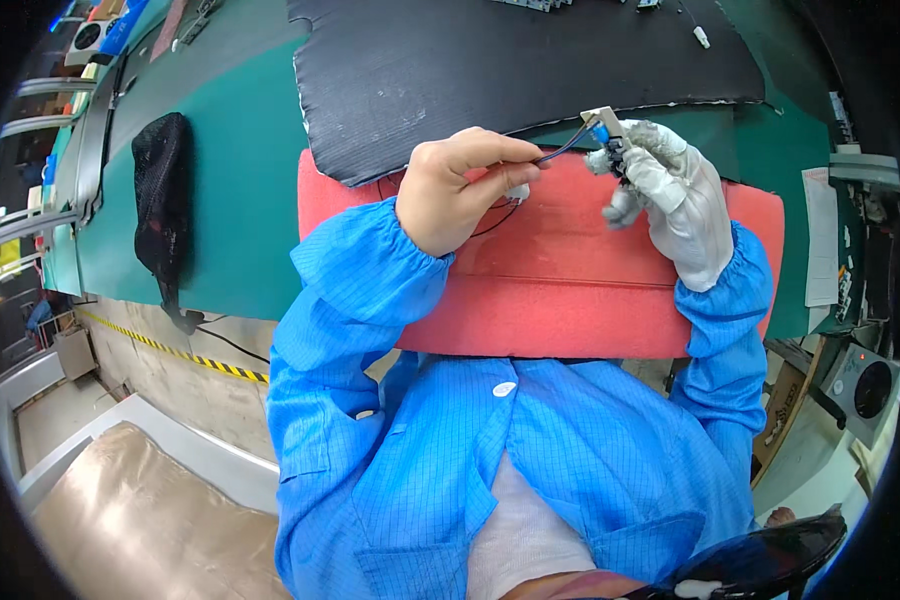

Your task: Testing LED light boards by manually connecting them to a power source on a production line.

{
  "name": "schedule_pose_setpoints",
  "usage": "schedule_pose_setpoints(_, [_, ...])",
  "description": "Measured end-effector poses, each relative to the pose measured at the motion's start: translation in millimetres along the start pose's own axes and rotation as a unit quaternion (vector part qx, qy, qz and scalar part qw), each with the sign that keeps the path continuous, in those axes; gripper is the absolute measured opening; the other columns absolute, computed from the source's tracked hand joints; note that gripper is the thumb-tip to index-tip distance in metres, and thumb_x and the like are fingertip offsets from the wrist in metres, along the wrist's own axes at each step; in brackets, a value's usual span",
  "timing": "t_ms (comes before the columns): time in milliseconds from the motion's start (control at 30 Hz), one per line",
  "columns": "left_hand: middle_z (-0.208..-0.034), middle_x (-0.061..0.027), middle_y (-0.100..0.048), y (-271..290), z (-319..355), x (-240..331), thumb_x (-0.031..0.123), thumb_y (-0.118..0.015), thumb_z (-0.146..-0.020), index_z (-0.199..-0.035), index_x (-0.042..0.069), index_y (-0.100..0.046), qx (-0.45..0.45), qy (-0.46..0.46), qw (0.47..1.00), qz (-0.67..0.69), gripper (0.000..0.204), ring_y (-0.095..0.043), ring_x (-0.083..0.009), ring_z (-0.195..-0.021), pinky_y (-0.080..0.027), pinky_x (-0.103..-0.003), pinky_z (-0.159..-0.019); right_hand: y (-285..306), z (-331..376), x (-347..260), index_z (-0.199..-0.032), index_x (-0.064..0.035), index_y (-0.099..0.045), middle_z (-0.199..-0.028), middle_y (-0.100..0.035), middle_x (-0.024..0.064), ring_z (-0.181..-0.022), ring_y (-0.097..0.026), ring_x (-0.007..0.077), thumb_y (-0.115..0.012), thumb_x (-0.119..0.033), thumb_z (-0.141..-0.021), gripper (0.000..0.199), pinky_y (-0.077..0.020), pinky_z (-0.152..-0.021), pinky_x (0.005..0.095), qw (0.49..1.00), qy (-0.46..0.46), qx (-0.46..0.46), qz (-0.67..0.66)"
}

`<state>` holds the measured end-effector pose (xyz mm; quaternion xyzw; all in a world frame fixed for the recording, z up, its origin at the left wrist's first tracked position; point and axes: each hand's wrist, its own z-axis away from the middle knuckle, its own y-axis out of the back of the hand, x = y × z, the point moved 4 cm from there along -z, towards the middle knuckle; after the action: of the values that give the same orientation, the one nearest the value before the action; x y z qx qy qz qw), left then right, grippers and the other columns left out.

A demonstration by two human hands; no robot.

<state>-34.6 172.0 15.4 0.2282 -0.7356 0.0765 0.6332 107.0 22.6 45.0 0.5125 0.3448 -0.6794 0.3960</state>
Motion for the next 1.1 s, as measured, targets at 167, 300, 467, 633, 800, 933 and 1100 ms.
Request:
schedule_pose_setpoints(167, [-0.077, -0.0081, -0.064, 5, 1, 5, -0.001, -0.063, -0.08, -0.091, -0.002, -0.066, 0.064, -0.031, 0.997, -0.007, 0.012, -0.063, -0.0133, -0.069, -0.051, -0.024, -0.064, 1, 3, 4, -0.116, 0.0032, -0.051, -0.096, -0.062, 0.0118, -0.068, -0.062, 0.0134, -0.056, -0.013, -0.083, 0.037, -0.0533, -0.06, 0.0252, 0.999, 0.031, -0.002, 0.033])
schedule_pose_setpoints(300, [-0.079, -0.0073, -0.064, 2, 6, 11, -0.002, -0.063, -0.08, -0.09, -0.003, -0.065, 0.052, -0.004, 0.999, 0.009, 0.011, -0.062, -0.0127, -0.072, -0.05, -0.024, -0.065, 4, 7, 7, -0.111, 0.0021, -0.055, -0.097, -0.063, 0.0099, -0.076, -0.061, 0.0135, -0.066, -0.006, -0.078, 0.036, -0.0525, -0.065, 0.0257, 0.995, 0.091, -0.005, 0.031])
schedule_pose_setpoints(467, [-0.08, -0.0104, -0.062, 3, 11, 19, -0.003, -0.067, -0.073, -0.086, 0.001, -0.064, 0.031, -0.128, 0.978, -0.163, 0.014, -0.063, -0.0205, -0.074, -0.05, -0.028, -0.063, 11, 15, -5, -0.097, 0.0, -0.062, -0.091, -0.064, 0.0112, -0.081, -0.062, 0.0201, -0.073, -0.011, -0.07, 0.031, -0.0521, -0.069, 0.0295, 0.937, 0.268, 0.069, 0.213])
schedule_pose_setpoints(633, [-0.082, -0.0104, -0.06, 1, 16, 18, -0.003, -0.07, -0.068, -0.087, 0.003, -0.064, 0.028, -0.163, 0.968, -0.191, 0.021, -0.06, -0.0246, -0.073, -0.049, -0.031, -0.063, 5, 18, -23, -0.09, 0.0001, -0.063, -0.088, -0.064, 0.0128, -0.075, -0.063, 0.0219, -0.071, -0.009, -0.066, 0.028, -0.0531, -0.063, 0.0309, 0.75, 0.399, 0.098, 0.519])
schedule_pose_setpoints(800, [-0.085, -0.0113, -0.061, 1, 15, 22, -0.008, -0.067, -0.072, -0.088, -0.001, -0.063, 0.023, -0.212, 0.947, -0.24, 0.018, -0.062, -0.0208, -0.075, -0.051, -0.027, -0.064, 20, 2, 7, -0.102, 0.0042, -0.057, -0.071, -0.062, 0.0119, -0.047, -0.058, 0.0096, -0.05, -0.009, -0.087, 0.021, -0.0443, -0.036, 0.0166, 0.991, -0.016, 0.071, 0.117])
schedule_pose_setpoints(933, [-0.086, -0.0123, -0.062, 2, 16, 21, -0.009, -0.066, -0.072, -0.091, -0.002, -0.063, 0.016, -0.207, 0.946, -0.249, 0.021, -0.062, -0.0215, -0.075, -0.051, -0.027, -0.064, 21, -2, 21, -0.1, 0.0044, -0.057, -0.062, -0.061, 0.0091, -0.037, -0.053, 0.0079, -0.056, -0.022, -0.086, 0.03, -0.0412, -0.032, 0.0164, 0.986, -0.011, 0.019, 0.163])
schedule_pose_setpoints(1100, [-0.083, -0.0113, -0.061, 2, 14, 21, -0.006, -0.069, -0.07, -0.09, 0.0, -0.064, 0.022, -0.207, 0.949, -0.239, 0.022, -0.061, -0.0226, -0.073, -0.05, -0.028, -0.063, 18, -3, 15, -0.099, 0.003, -0.058, -0.06, -0.061, 0.0101, -0.036, -0.052, 0.0073, -0.054, -0.024, -0.087, 0.03, -0.0405, -0.031, 0.0156, 0.989, -0.059, 0.094, 0.095])
